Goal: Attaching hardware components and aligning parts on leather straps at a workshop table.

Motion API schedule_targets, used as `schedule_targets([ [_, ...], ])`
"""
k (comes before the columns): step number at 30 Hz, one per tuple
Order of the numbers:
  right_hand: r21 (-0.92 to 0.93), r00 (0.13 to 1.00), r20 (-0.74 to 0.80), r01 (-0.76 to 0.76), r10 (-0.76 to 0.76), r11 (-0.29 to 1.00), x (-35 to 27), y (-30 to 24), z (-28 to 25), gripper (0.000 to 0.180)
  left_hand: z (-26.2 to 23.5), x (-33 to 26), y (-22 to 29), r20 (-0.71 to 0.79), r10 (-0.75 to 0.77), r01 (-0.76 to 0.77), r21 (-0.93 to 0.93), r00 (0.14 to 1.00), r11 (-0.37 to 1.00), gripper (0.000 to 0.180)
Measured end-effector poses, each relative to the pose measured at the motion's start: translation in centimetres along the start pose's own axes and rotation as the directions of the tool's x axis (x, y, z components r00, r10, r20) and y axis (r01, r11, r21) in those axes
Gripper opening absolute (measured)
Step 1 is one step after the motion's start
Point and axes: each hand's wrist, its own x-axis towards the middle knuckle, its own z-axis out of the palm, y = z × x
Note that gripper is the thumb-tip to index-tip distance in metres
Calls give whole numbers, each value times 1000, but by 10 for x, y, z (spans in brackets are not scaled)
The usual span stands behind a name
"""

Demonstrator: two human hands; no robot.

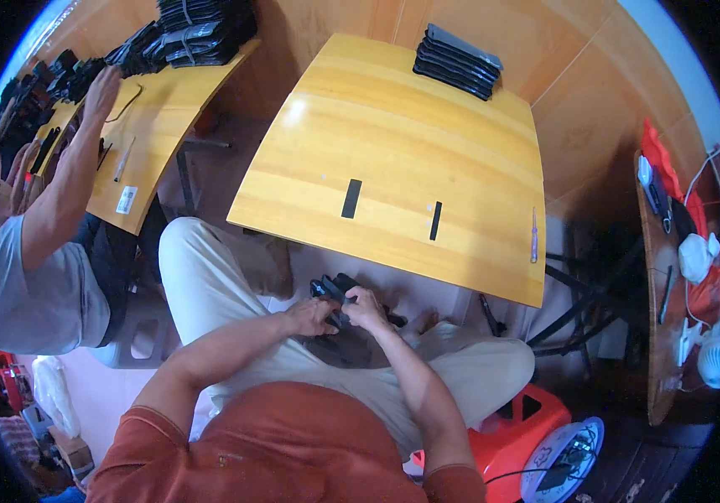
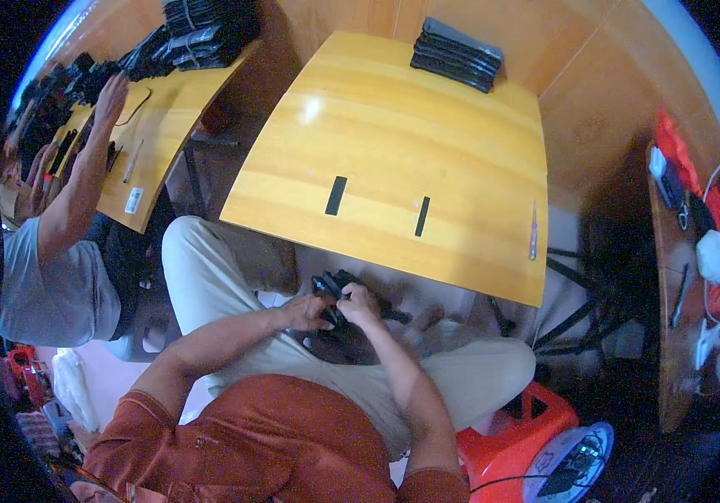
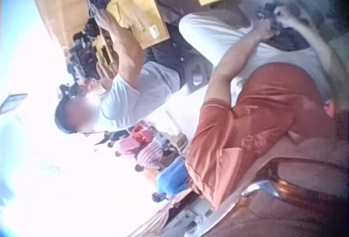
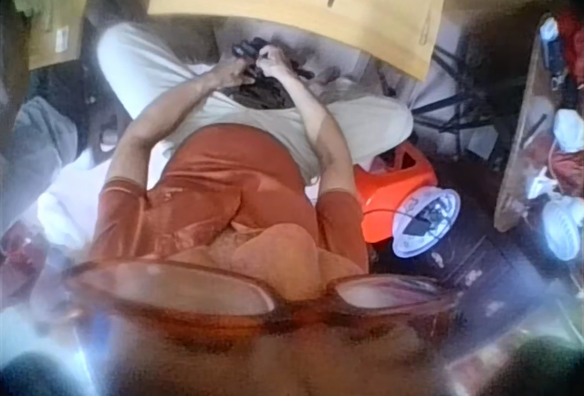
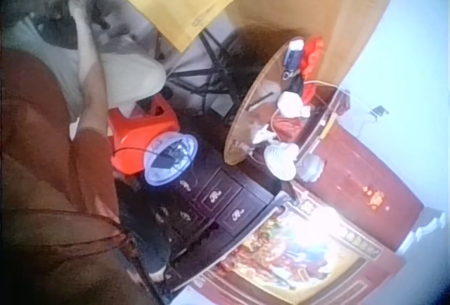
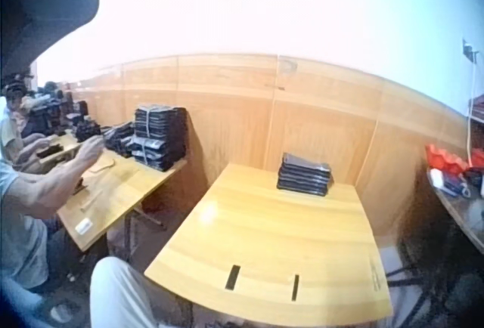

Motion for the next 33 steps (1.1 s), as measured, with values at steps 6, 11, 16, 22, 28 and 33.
schedule_targets([
  [6, 48, 993, 87, -84, 79, 995, -6, -13, -3, 41, 3, -1, -5, -18, 27, -27, 19, 999, 999, 49],
  [11, 49, 993, 85, -85, 81, 995, -10, -19, -5, 45, 12, 8, -16, -30, 29, -32, -97, 999, 995, 47],
  [16, 41, 986, 139, -94, 87, 995, -11, -21, -2, 51, 21, 9, -24, -41, 65, -65, 8, 997, 998, 48],
  [22, -15, 981, 147, -130, 131, 991, -8, -16, 0, 52, 10, 2, -10, -22, 38, -36, 53, 999, 998, 51],
  [28, -186, 998, 55, -19, 29, 982, 2, 9, 11, 48, 7, 3, -7, 9, 16, -16, 19, 1000, 1000, 50],
  [33, -237, 1000, -17, -6, 2, 971, -1, 0, 8, 44, 9, 2, -9, 6, 3, -3, -31, 1000, 1000, 48],
])
